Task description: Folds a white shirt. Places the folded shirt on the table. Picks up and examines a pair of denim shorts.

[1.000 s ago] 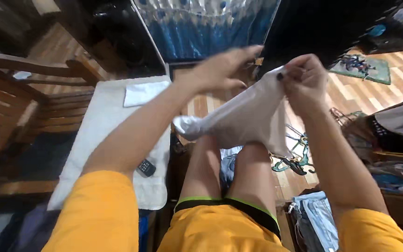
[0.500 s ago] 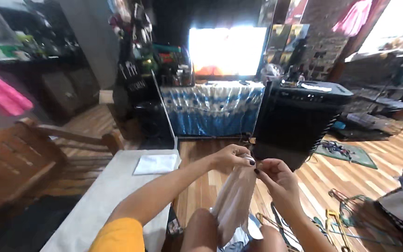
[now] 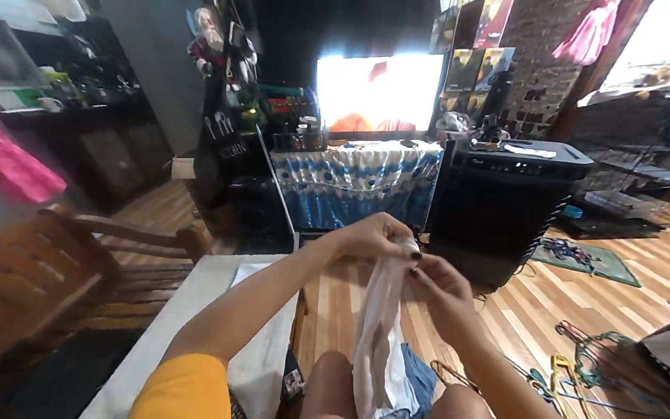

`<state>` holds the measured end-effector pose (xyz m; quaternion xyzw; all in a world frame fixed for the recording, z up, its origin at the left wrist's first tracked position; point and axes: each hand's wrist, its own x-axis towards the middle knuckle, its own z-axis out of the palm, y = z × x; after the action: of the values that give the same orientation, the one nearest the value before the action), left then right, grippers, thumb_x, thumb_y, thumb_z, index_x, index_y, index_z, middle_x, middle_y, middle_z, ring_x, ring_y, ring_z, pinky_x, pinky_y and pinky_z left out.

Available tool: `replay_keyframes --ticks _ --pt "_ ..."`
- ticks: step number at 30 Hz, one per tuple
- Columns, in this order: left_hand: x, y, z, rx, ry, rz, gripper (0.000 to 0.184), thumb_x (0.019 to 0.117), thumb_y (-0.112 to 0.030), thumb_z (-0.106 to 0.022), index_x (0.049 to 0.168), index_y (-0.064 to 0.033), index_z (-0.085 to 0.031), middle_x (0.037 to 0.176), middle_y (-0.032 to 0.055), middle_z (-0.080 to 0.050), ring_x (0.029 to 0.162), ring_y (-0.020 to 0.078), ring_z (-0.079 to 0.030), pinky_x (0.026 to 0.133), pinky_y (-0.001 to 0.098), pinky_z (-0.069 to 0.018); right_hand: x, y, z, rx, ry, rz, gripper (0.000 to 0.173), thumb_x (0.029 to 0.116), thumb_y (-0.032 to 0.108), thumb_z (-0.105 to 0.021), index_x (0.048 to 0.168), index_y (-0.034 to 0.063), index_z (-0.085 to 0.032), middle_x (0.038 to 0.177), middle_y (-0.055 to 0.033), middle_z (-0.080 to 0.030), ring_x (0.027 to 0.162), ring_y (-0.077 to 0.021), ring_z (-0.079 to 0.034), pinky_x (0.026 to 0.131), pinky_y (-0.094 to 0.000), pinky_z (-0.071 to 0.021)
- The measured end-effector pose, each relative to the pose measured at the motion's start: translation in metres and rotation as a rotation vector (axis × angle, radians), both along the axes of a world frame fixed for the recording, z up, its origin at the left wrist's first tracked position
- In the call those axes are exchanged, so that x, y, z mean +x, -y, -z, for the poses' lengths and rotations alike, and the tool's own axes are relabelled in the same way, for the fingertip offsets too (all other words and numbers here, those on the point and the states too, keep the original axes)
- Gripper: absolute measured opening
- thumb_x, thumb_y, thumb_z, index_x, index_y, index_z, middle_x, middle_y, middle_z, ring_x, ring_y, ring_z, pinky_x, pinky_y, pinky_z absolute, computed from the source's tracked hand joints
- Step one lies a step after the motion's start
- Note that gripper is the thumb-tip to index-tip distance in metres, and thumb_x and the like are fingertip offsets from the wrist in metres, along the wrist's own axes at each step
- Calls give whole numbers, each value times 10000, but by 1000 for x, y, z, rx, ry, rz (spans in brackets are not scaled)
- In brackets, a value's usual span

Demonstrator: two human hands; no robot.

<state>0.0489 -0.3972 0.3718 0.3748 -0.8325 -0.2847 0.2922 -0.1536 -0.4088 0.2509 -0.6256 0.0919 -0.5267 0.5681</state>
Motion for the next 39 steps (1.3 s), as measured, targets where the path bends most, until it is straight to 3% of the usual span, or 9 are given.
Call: replay_keyframes --ticks 7,11,14,16,18,20,22,27,39 --pt "-7 0 -1 6 -92 8 119 997 -45 -595 907 6 -653 740 -17 -587 681 -1 -556 656 173 -495 -1 -9 -3 85 -88 -87 172 1016 103 -582 1108 -5 -679 951 -83 -733 854 -156 -715 806 -349 -619" --pt "-4 -12 -26 50 -536 -215 189 1064 -43 -398 1029 -64 -583 845 -80 -628 756 -16 -611 716 200 -545 -16 -8 52 54 -803 -355 365 942 300 -738 1195 48 -661 1035 -37 -748 978 -132 -721 929 -359 -596" --pt "25 -17 -57 11 -833 -452 209 1084 -84 -350 1136 -140 -544 899 -75 -647 795 15 -645 727 230 -564 -53 44 101 -345 -1314 -340 567 867 391 -812 1240 -12 -674 1191 -213 -694 1162 -353 -644 1048 -579 -465" --pt "66 -12 -59 -191 -645 -488 122 1058 -64 -435 1026 -109 -544 839 -66 -631 755 12 -633 721 217 -559 -94 95 85 -533 -1287 -32 528 845 344 -828 1144 -67 -687 1125 -293 -681 1102 -469 -638 989 -674 -464" --pt "97 -18 -55 -435 -76 -590 143 992 -159 -632 895 -60 -594 771 -51 -597 698 7 -583 688 209 -518 -122 135 31 -574 -1304 231 314 937 191 -738 1115 -64 -700 1064 -293 -689 1037 -482 -657 931 -689 -489" --pt "115 -23 -45 -588 532 -566 433 963 -371 -690 832 36 -629 727 163 -623 684 304 -638 643 503 -516 -141 164 -11 -736 -1378 430 170 988 76 -652 1089 -46 -715 1035 -291 -693 1029 -495 -660 908 -684 -496" --pt "128 -13 -26 -774 842 -377 520 983 -421 -636 747 39 -578 663 211 -597 656 413 -661 577 572 -501 -153 183 -40 -966 -1367 496 137 979 6 -626 1074 -47 -710 1083 -314 -675 1071 -531 -638 925 -693 -489" --pt "137 6 -10 -775 997 -305 327 1003 -196 -660 846 90 -637 780 258 -671 828 441 -710 965 605 -504 -157 194 -86 -1010 -1360 541 188 1022 -41 -509 1116 -68 -669 1197 -315 -627 1096 -548 -621 870 -726 -491" --pt "144 17 -14 -533 1180 -565 248 1054 -172 -572 1078 37 -702 1034 259 -709 1120 472 -632 1183 655 -242 -136 206 -90 -896 -1490 553 188 1007 -66 -506 1092 -71 -673 1202 -318 -633 1171 -544 -590 947 -723 -453"
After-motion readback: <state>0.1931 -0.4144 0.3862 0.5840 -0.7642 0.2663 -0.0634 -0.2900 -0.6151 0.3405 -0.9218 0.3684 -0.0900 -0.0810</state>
